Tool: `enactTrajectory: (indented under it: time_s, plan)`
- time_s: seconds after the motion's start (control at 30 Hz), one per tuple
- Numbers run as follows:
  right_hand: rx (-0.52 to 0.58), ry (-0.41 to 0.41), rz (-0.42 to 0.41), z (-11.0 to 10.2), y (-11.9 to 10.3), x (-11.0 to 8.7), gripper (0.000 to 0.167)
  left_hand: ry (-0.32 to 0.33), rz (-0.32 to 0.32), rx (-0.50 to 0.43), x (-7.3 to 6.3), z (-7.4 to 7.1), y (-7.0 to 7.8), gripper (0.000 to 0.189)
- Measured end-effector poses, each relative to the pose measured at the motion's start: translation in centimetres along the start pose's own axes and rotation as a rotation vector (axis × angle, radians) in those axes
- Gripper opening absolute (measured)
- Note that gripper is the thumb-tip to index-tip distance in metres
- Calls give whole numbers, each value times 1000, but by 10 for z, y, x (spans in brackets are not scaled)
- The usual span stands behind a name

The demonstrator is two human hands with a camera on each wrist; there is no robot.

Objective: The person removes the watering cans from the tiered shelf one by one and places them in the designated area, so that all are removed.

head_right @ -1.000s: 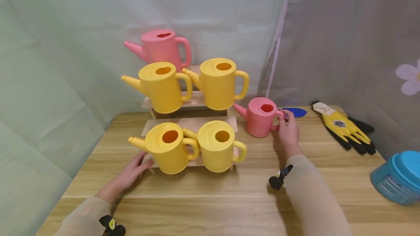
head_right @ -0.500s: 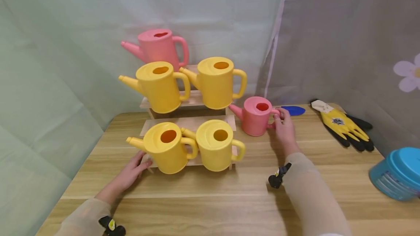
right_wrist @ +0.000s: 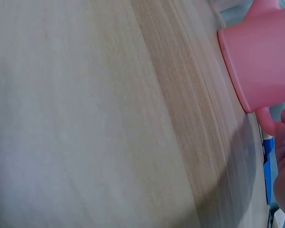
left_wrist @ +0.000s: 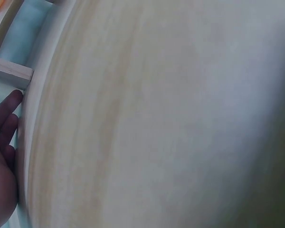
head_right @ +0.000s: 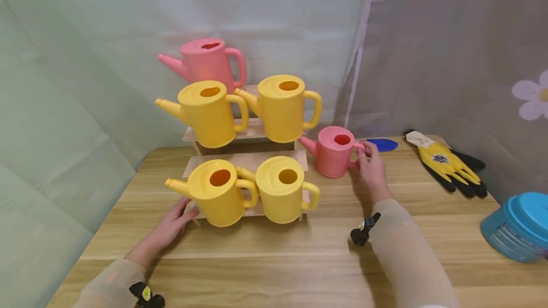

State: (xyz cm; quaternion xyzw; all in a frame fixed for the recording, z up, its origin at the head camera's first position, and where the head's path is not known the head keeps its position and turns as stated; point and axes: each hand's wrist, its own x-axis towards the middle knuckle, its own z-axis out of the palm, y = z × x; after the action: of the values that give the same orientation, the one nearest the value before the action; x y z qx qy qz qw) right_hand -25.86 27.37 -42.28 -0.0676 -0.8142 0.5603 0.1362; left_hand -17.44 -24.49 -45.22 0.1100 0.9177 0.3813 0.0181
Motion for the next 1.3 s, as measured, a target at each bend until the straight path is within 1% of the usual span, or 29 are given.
enactTrajectory:
  time_s: [0.1,0.2,0.37,0.6,0.7,0.83,0.97,1.07,1.2,1.3]
  plan:
    - [-31,-15,-12,-3,-2,1,47,5,5,5,-1,0,0,51]
    - [-65,-30,-26,-8,-6,2,53,9,15,9,-1,-1,0,51]
    - [-67,-51,-36,-18,-20,4,64,12,14,5,0,-1,-2,51]
    - [-20,-27,-84,-28,-45,6,58,3,-2,7,0,-2,-1,53]
    - [-34,-27,-97,-33,-60,9,58,0,-8,10,1,-2,0,55]
    - [-89,-45,-113,-36,-83,14,61,-2,-16,2,2,-3,-1,55]
    - [-144,-74,-121,-34,-108,17,64,0,-21,19,1,-3,-2,55]
    - [-182,-82,-126,-32,-128,20,63,-1,-27,31,1,-2,-2,56]
    - [-206,-99,-146,-29,-158,26,61,1,-33,37,0,0,-2,57]
    - [-196,-113,-163,-26,-181,30,59,4,-24,38,0,1,-1,57]
